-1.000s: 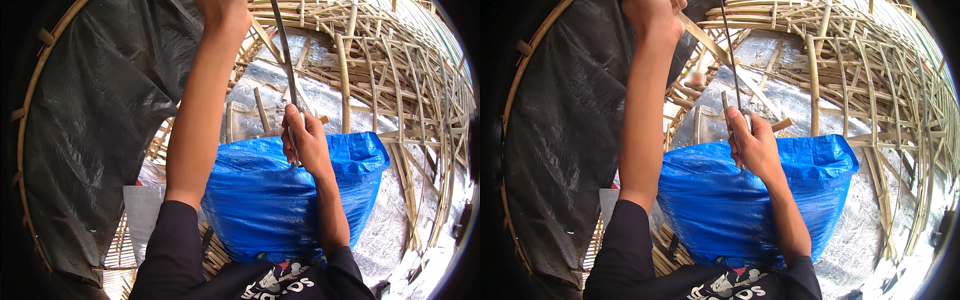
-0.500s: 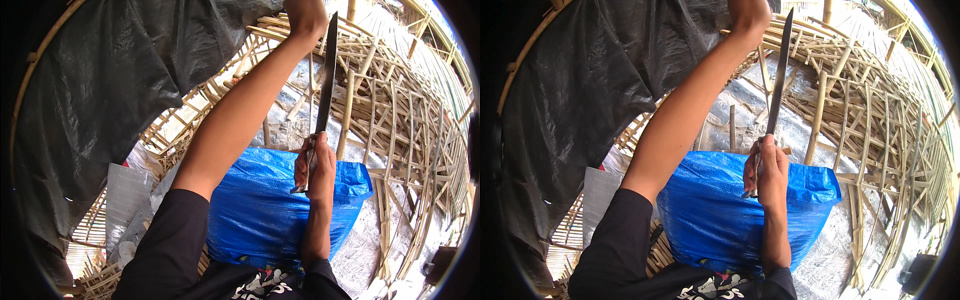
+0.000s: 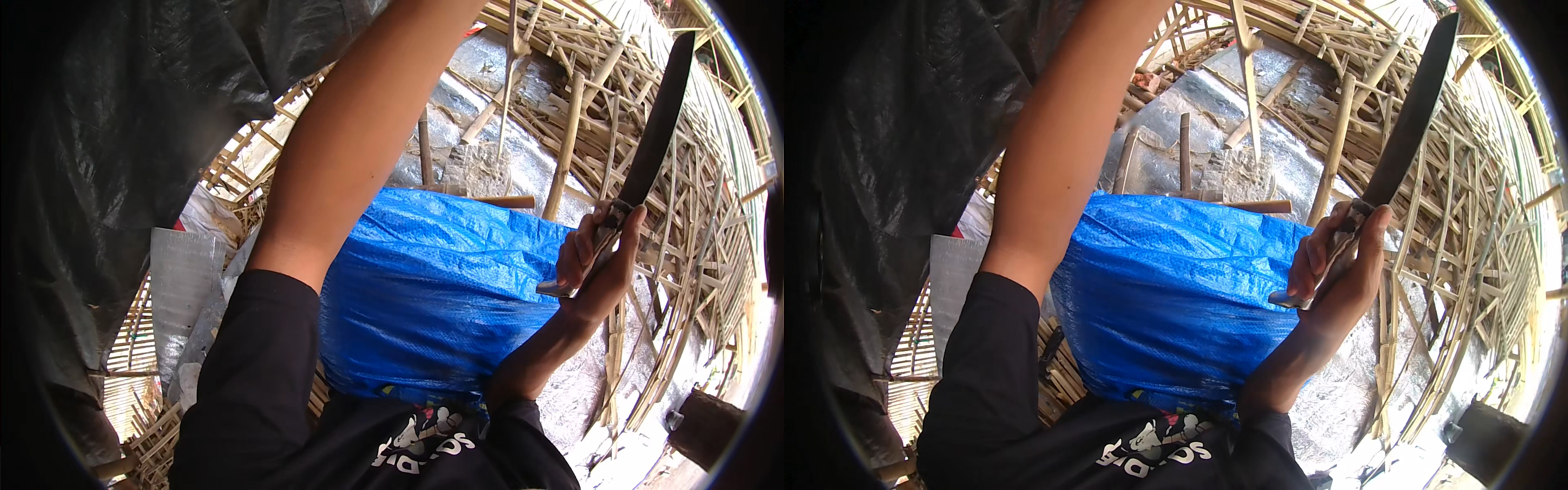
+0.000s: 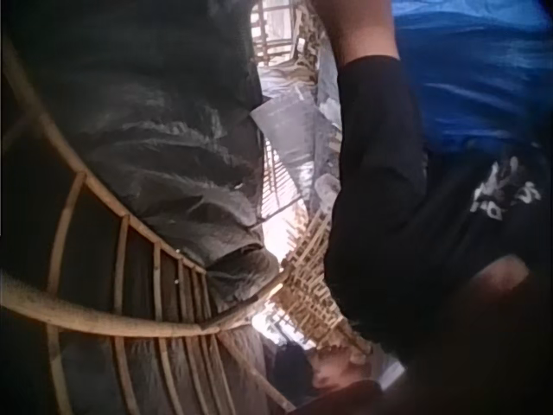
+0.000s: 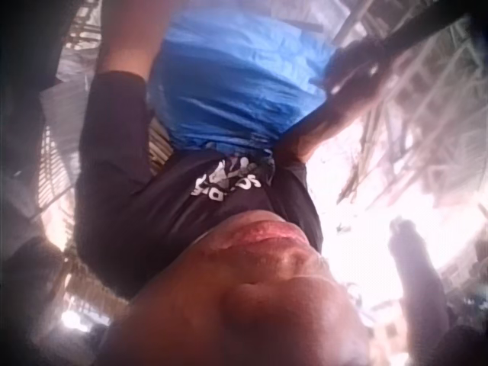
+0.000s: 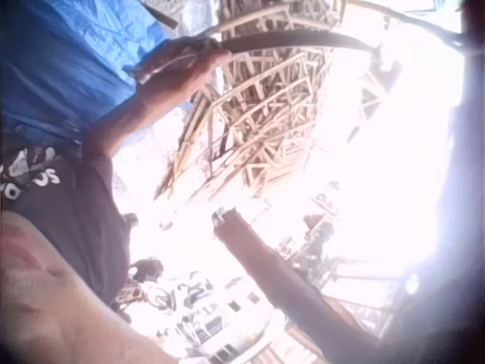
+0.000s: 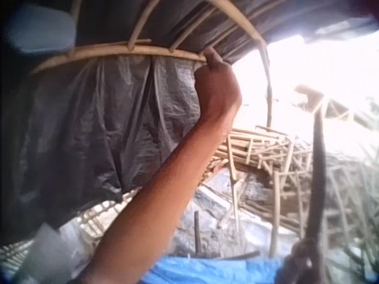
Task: The person uses a hammer to nail bamboo strips into a lattice frame, then uses a knife to shave and shape a thin bamboo strip.
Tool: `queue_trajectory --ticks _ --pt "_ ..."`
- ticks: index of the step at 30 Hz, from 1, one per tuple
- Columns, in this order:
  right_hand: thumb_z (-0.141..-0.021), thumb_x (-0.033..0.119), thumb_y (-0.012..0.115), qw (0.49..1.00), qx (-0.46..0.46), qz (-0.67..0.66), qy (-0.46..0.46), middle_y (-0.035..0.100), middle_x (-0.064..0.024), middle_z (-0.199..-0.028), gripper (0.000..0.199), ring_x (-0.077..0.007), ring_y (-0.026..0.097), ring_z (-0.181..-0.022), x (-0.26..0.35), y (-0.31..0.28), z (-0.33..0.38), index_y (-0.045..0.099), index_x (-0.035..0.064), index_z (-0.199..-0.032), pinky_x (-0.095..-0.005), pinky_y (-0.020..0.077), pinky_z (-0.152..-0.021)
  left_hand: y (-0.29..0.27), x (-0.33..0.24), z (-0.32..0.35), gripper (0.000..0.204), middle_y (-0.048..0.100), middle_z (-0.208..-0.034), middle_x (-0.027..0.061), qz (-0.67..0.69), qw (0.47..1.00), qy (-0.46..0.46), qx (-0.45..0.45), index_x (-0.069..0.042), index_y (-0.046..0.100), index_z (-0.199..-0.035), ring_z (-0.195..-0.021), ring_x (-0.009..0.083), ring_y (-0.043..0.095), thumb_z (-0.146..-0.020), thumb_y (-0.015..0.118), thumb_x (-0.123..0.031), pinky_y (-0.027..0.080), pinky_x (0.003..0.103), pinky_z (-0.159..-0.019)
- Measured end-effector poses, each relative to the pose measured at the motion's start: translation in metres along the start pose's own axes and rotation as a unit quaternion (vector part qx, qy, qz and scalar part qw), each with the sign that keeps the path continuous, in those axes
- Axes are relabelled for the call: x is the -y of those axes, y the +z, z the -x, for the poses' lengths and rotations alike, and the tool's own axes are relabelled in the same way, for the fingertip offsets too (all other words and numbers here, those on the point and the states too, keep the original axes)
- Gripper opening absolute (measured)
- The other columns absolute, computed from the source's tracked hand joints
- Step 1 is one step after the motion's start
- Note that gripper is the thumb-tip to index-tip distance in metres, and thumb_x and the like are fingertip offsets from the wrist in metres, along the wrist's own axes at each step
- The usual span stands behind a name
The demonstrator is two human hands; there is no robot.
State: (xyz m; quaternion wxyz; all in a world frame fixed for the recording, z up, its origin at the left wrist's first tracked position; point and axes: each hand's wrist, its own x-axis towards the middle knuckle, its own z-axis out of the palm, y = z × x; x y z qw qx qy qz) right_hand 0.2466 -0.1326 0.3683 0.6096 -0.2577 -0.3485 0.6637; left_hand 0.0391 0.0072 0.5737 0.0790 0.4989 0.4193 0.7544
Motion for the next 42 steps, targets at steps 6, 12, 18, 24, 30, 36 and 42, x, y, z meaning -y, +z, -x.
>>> queue_trajectory --ticks 6,12,18,24,30,36,42 --pt "-0.107 0.050 0.037 0.998 -0.006 0.060 0.035 0.040 -0.0020 -0.054 0.052 -0.0105 0.033 -0.031 -0.020 0.026 -0.002 0.055 0.0045 -0.091 -0.0232 0.0283 -0.028 0.000 0.065 -0.028 0.087 0.061 -0.065 0.0321 -0.074 0.997 0.012 -0.030 0.012 0.056 -0.064 -0.070 0.0476 0.062 -0.106 0.022 -0.057 0.044 0.054 -0.070" --pt "-0.106 0.052 0.038 0.993 0.018 0.097 0.057 0.046 -0.0054 -0.053 0.056 -0.0137 0.042 -0.034 0.000 0.067 -0.004 0.055 0.0015 -0.088 -0.0257 0.0344 -0.032 0.012 0.050 -0.006 0.082 0.048 -0.050 0.0217 -0.021 0.998 0.054 0.021 0.004 0.045 -0.054 -0.052 0.0347 0.051 -0.107 0.021 -0.055 0.037 0.051 -0.059" --pt "-0.106 0.052 0.040 0.974 0.056 0.207 0.077 0.049 -0.0053 -0.053 0.055 -0.0144 0.048 -0.036 -0.068 0.073 -0.037 0.052 0.0027 -0.084 -0.0263 0.0368 -0.033 0.010 0.046 0.002 0.078 0.043 -0.049 0.0163 -0.016 0.998 0.065 0.022 0.002 0.041 -0.054 -0.048 0.0292 0.043 -0.107 0.023 -0.053 0.034 0.049 -0.057" --pt "-0.105 0.053 0.041 0.984 0.020 0.168 0.051 0.049 -0.0051 -0.053 0.055 -0.0140 0.048 -0.035 -0.048 0.082 -0.028 0.053 0.0021 -0.087 -0.0255 0.0370 -0.032 -0.017 0.056 -0.012 0.077 0.042 -0.047 0.0118 -0.024 0.999 0.040 -0.024 0.003 0.039 -0.054 -0.049 0.0271 0.044 -0.107 0.027 -0.052 0.033 0.047 -0.056" --pt "-0.107 0.048 0.038 0.976 0.047 0.212 0.037 0.048 -0.0046 -0.052 0.052 -0.0130 0.047 -0.036 -0.068 0.088 -0.033 0.050 0.0031 -0.085 -0.0257 0.0345 -0.032 -0.013 0.056 0.004 0.077 0.033 -0.044 0.0076 0.022 0.999 0.040 -0.006 -0.002 0.033 -0.051 -0.044 0.0221 0.035 -0.107 0.026 -0.054 0.031 0.045 -0.052" --pt "-0.105 0.053 0.042 0.957 0.057 0.277 0.061 0.041 -0.0002 -0.049 0.053 -0.0104 0.043 -0.035 -0.086 0.084 -0.024 0.050 0.0057 -0.082 -0.0254 0.0321 -0.031 -0.031 0.050 0.012 0.076 0.031 -0.043 0.0059 0.042 0.999 0.028 -0.018 -0.005 0.029 -0.050 -0.042 0.0211 0.032 -0.107 0.025 -0.054 0.030 0.044 -0.051" --pt "-0.108 0.046 0.038 0.963 0.080 0.258 0.002 0.042 -0.0012 -0.047 0.050 -0.0106 0.041 -0.032 -0.078 0.094 -0.017 0.049 0.0053 -0.082 -0.0247 0.0308 -0.030 -0.037 0.036 0.025 0.074 0.033 -0.045 0.0051 0.026 1.000 0.002 -0.003 -0.005 0.031 -0.052 -0.044 0.0200 0.033 -0.107 0.025 -0.055 0.031 0.043 -0.053"
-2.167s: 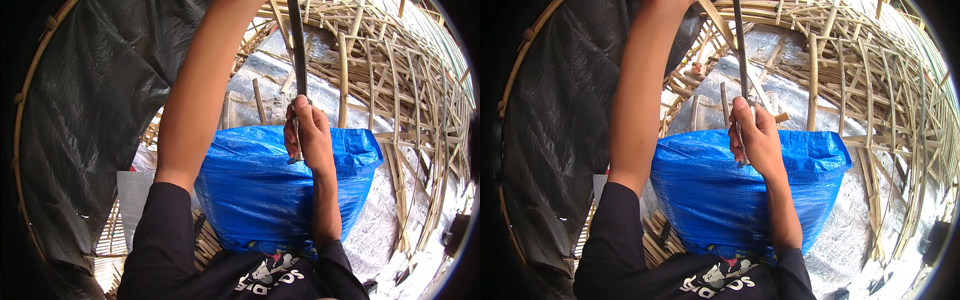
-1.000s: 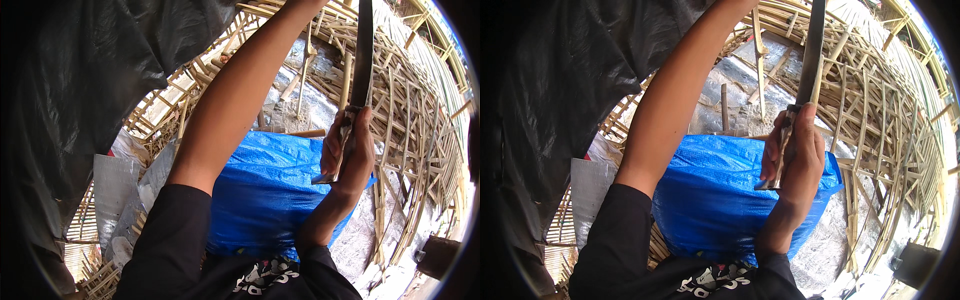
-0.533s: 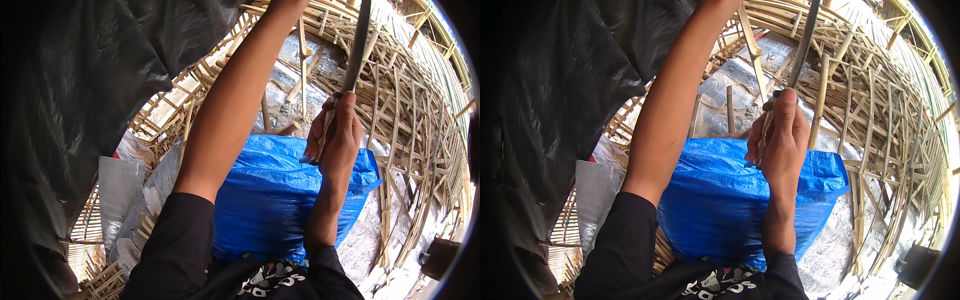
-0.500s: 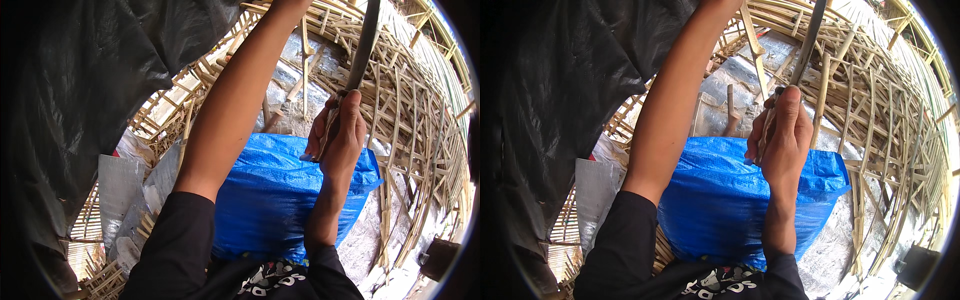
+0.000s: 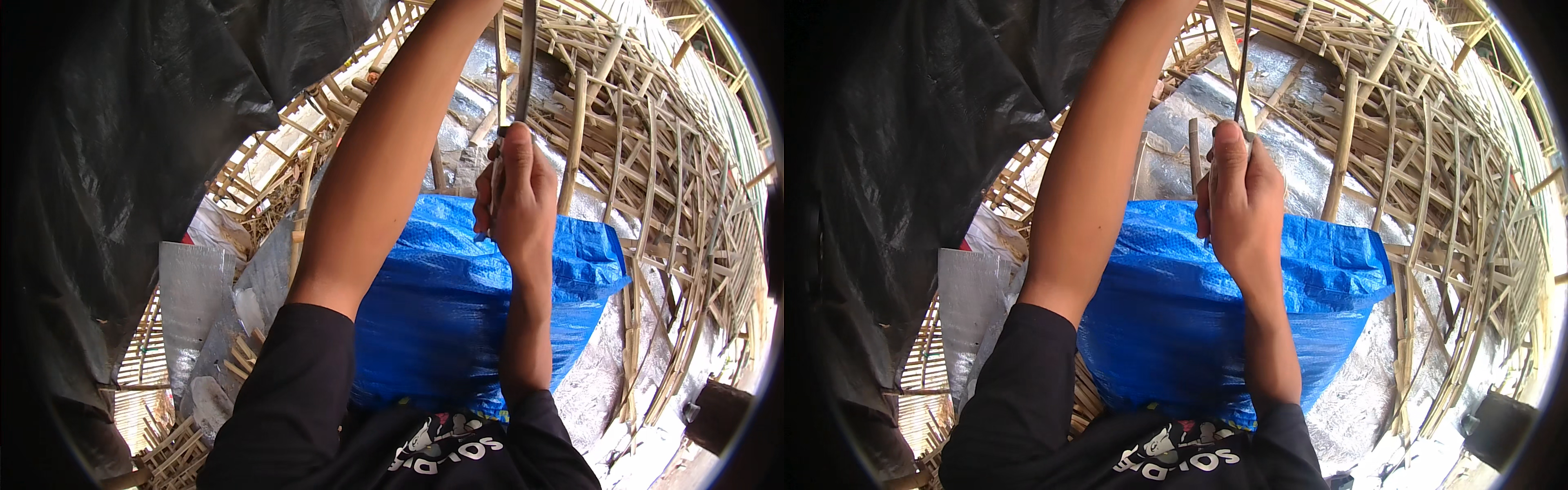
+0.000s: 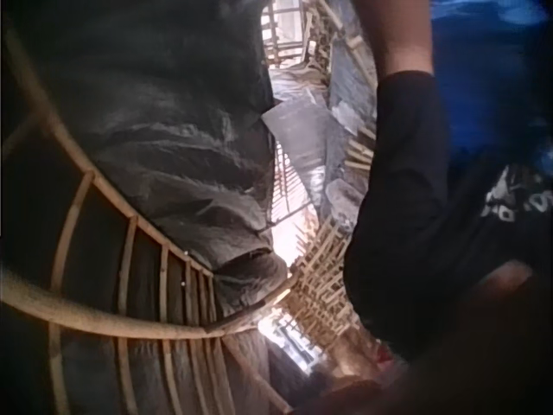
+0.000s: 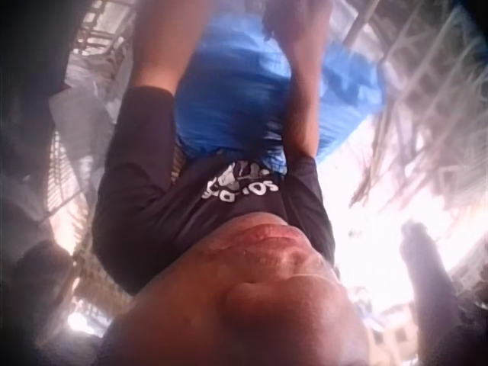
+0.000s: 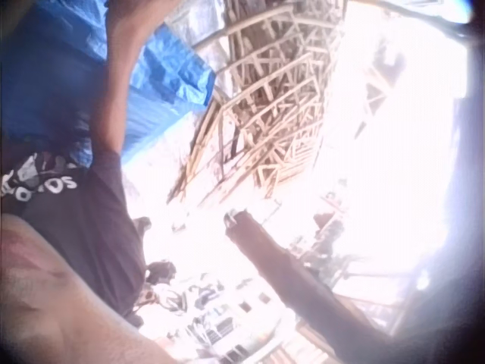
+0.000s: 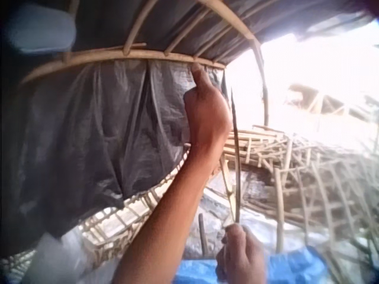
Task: The person uses a hammer to nail bamboo strips into a lattice frame, then uses a knife to shave and shape a thin bamboo strip.
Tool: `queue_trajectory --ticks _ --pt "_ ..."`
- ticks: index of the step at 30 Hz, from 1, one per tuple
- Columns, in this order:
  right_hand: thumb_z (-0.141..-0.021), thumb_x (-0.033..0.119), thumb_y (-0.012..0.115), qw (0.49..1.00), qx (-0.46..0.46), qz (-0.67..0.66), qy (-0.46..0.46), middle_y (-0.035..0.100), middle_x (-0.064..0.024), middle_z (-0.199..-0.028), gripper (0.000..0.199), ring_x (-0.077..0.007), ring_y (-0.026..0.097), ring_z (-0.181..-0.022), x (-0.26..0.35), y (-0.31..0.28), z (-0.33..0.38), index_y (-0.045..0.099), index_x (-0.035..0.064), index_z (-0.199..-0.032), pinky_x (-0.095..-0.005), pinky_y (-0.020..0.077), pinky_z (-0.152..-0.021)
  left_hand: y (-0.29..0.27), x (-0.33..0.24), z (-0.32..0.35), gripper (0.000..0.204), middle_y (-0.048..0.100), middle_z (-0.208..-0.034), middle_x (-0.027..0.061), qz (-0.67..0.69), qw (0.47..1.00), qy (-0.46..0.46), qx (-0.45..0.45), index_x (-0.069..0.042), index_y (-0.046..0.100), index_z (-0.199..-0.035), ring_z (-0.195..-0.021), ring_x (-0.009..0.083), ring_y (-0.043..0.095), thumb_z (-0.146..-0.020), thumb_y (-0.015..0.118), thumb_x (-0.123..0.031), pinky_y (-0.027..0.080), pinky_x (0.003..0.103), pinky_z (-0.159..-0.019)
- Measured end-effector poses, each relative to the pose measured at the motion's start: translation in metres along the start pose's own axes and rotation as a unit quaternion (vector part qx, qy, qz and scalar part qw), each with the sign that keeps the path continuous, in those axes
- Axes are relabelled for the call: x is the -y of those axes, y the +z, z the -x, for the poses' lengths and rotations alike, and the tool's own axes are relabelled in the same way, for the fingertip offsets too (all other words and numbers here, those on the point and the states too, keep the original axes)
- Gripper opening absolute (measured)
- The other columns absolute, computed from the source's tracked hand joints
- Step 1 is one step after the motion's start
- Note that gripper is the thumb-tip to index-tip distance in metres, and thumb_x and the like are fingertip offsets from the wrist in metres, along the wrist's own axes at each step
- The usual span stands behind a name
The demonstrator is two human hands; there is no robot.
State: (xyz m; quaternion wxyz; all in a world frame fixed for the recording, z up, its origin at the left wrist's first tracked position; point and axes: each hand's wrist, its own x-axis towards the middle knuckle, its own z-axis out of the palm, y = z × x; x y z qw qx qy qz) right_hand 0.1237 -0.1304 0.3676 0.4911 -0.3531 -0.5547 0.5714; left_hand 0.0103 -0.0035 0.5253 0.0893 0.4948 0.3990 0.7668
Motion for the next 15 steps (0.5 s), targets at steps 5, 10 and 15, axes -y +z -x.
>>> queue_trajectory --ticks 5,10,15 --pt "-0.106 0.047 0.045 0.996 0.002 0.080 0.051 0.044 -0.0020 -0.051 0.047 -0.0110 0.045 -0.037 -0.037 0.000 -0.008 0.051 0.0053 -0.085 -0.0267 0.0347 -0.034 -0.012 0.015 -0.014 0.073 0.034 -0.046 0.0024 0.103 0.994 0.005 0.026 -0.007 0.033 -0.052 -0.042 0.0188 0.034 -0.106 0.027 -0.057 0.032 0.041 -0.049" --pt "-0.103 0.038 0.056 0.944 -0.086 0.319 -0.022 0.059 -0.0265 -0.062 0.044 -0.0448 0.056 -0.053 -0.032 -0.004 -0.006 0.056 -0.0058 -0.096 -0.0503 0.0448 -0.055 -0.015 0.015 -0.013 0.069 0.033 -0.044 -0.0007 0.139 0.989 0.013 0.049 -0.013 0.033 -0.052 -0.039 0.0158 0.034 -0.107 0.027 -0.053 0.031 0.037 -0.045" --pt "-0.104 0.043 0.053 0.984 -0.035 0.146 0.094 0.053 -0.0090 -0.051 0.045 -0.0223 0.053 -0.039 -0.037 -0.023 -0.019 0.052 0.0024 -0.084 -0.0372 0.0406 -0.039 -0.023 0.016 -0.017 0.070 0.033 -0.042 -0.0005 0.105 0.994 0.023 0.017 -0.013 0.033 -0.049 -0.037 0.0161 0.034 -0.109 0.025 -0.048 0.032 0.035 -0.044"
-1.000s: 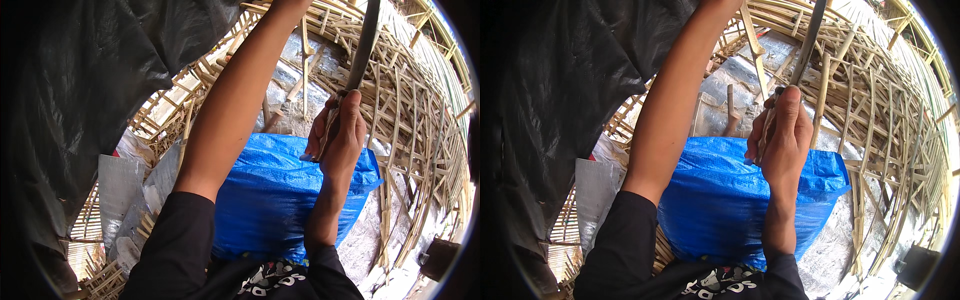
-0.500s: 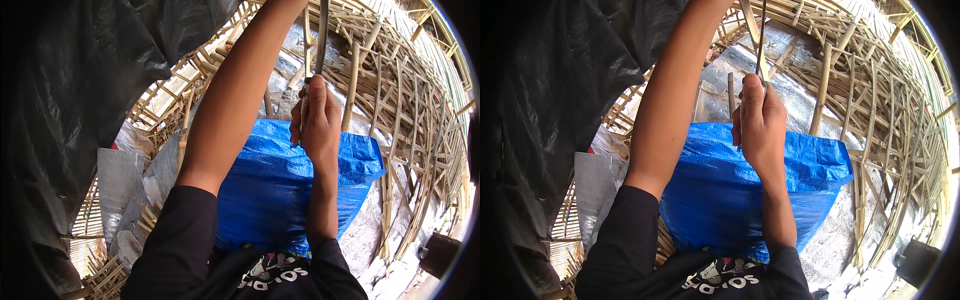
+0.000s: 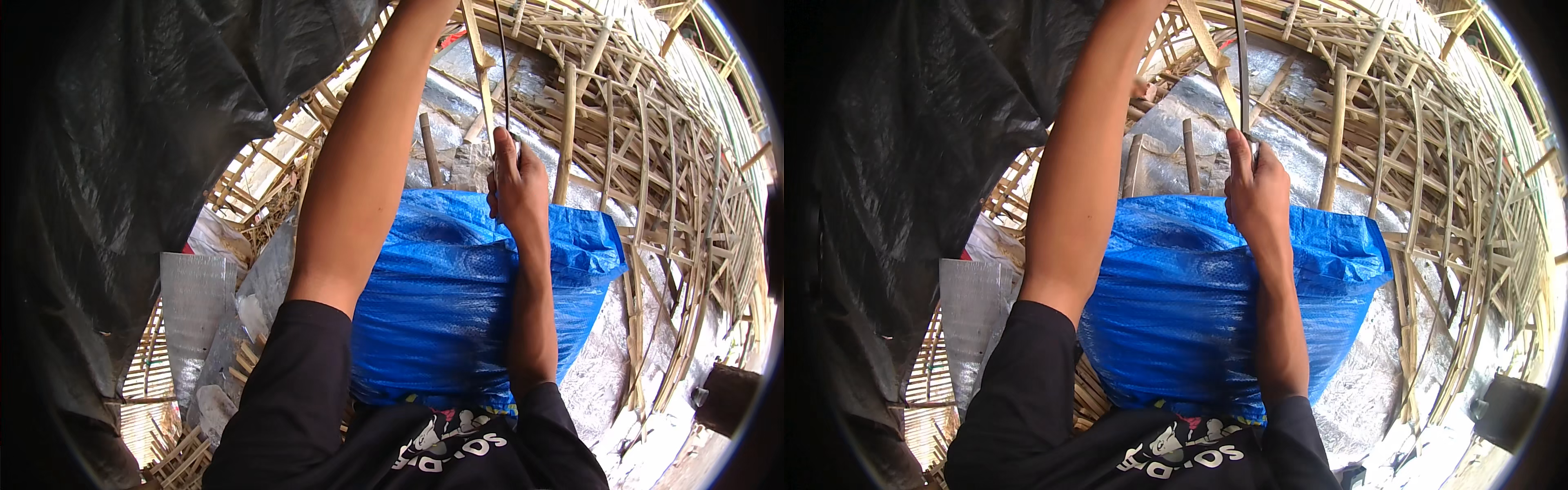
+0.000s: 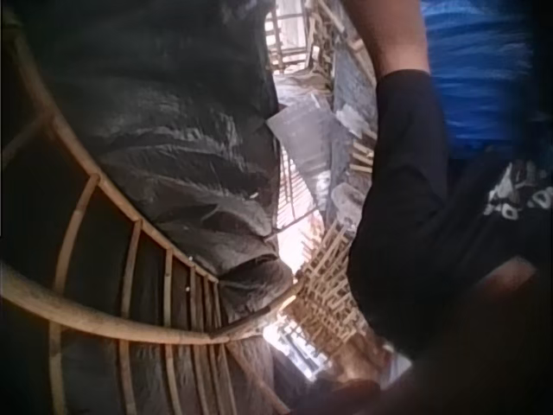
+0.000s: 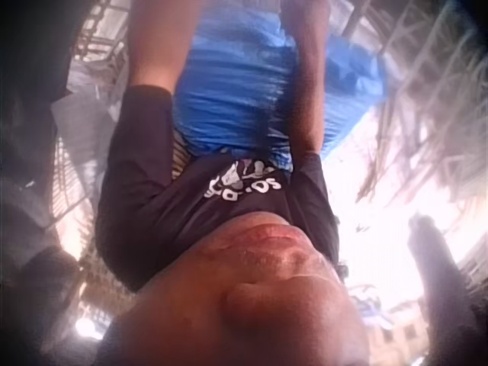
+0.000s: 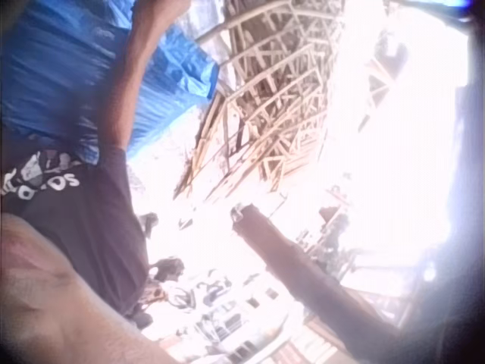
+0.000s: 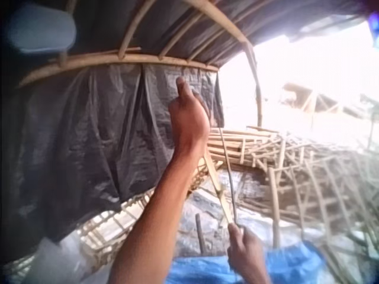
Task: The person uses a hammer to nail bamboo strips into a lattice frame, then uses a knife to shave and shape a thin bamboo strip.
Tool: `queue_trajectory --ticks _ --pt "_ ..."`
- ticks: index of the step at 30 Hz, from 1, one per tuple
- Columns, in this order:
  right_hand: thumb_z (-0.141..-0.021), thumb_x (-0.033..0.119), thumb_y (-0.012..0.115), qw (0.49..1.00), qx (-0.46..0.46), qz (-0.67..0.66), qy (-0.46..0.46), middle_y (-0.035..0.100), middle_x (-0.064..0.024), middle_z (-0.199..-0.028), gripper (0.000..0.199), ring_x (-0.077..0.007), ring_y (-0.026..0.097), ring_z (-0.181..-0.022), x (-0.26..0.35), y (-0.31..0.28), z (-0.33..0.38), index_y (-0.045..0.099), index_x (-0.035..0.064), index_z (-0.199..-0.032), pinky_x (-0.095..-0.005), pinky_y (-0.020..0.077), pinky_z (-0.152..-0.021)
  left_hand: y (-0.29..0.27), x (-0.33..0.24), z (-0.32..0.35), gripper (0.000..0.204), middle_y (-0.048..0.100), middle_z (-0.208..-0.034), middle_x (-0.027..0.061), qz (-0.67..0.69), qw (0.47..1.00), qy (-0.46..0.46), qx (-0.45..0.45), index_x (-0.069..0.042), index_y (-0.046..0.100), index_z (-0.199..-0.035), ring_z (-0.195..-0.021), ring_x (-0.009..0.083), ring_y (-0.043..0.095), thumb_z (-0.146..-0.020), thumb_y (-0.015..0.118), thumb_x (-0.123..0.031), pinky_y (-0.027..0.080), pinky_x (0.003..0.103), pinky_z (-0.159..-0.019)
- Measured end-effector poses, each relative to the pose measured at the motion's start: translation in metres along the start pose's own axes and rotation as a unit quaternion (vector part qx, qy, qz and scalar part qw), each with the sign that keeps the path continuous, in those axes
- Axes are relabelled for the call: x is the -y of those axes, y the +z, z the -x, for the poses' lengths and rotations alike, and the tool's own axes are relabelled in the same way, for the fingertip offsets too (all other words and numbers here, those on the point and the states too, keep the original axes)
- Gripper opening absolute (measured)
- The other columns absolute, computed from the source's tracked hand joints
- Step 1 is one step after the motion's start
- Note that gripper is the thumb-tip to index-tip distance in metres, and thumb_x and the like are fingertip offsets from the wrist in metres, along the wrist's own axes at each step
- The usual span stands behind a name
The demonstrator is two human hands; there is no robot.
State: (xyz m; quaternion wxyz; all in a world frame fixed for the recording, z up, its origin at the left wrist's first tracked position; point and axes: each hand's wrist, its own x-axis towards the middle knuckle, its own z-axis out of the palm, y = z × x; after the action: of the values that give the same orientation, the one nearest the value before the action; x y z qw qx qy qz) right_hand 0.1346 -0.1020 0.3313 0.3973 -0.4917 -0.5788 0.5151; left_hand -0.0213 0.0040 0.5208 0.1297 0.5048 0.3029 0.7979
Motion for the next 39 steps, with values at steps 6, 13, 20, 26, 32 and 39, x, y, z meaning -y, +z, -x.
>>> queue_trajectory --ticks 6,13,20,26,32,39 --pt "-0.107 0.051 0.034 0.974 0.015 -0.219 -0.064 0.046 -0.0049 -0.048 0.054 -0.0140 0.046 -0.034 0.019 0.010 0.027 0.050 0.0053 -0.082 -0.0264 0.0353 -0.031 0.010 -0.007 0.010 0.067 0.034 -0.043 -0.0020 0.047 0.998 -0.022 0.047 -0.014 0.034 -0.052 -0.036 0.0136 0.033 -0.108 0.029 -0.050 0.030 0.033 -0.042" --pt "-0.107 0.050 0.038 0.986 0.055 -0.144 -0.062 0.048 -0.0047 -0.052 0.052 -0.0138 0.047 -0.035 -0.007 0.021 0.007 0.051 0.0042 -0.084 -0.0268 0.0349 -0.031 0.001 0.005 0.013 0.063 0.028 -0.044 -0.0025 0.149 0.983 -0.013 0.110 -0.018 0.029 -0.056 -0.033 0.0125 0.027 -0.107 0.031 -0.053 0.024 0.031 -0.035" --pt "-0.107 0.051 0.038 0.967 0.002 -0.236 -0.099 0.047 -0.0046 -0.048 0.054 -0.0132 0.045 -0.033 0.010 0.021 0.024 0.052 0.0039 -0.083 -0.0255 0.0329 -0.031 -0.018 0.011 0.006 0.061 0.024 -0.044 -0.0019 0.179 0.979 -0.019 0.099 -0.019 0.027 -0.057 -0.032 0.0133 0.021 -0.106 0.033 -0.056 0.021 0.031 -0.033" --pt "-0.107 0.047 0.042 0.984 0.063 -0.164 -0.019 0.047 -0.0025 -0.053 0.048 -0.0105 0.048 -0.042 -0.011 0.027 0.006 0.052 0.0057 -0.085 -0.0264 0.0355 -0.035 0.006 0.019 0.015 0.062 0.026 -0.043 -0.0014 0.070 0.985 0.082 0.133 -0.018 0.028 -0.056 -0.033 0.0137 0.026 -0.106 0.030 -0.056 0.021 0.031 -0.034" --pt "-0.106 0.049 0.041 0.975 0.038 -0.218 -0.027 0.049 -0.0020 -0.051 0.049 -0.0123 0.046 -0.036 -0.024 0.019 0.004 0.048 0.0079 -0.081 -0.0271 0.0349 -0.034 -0.021 0.013 0.000 0.059 0.025 -0.047 -0.0016 0.166 0.982 -0.065 0.060 -0.020 0.025 -0.059 -0.035 0.0138 0.021 -0.104 0.040 -0.055 0.020 0.031 -0.038" --pt "-0.082 0.035 0.085 0.979 -0.100 -0.124 -0.128 0.053 -0.0012 -0.057 0.054 -0.0099 0.047 -0.039 -0.054 0.009 -0.045 0.057 -0.0024 -0.109 -0.0259 0.0376 -0.036 0.009 -0.014 0.023 0.058 0.020 -0.051 -0.0031 0.201 0.962 -0.068 0.171 -0.019 0.026 -0.062 -0.041 0.0129 0.022 -0.102 0.044 -0.057 0.019 0.029 -0.042"
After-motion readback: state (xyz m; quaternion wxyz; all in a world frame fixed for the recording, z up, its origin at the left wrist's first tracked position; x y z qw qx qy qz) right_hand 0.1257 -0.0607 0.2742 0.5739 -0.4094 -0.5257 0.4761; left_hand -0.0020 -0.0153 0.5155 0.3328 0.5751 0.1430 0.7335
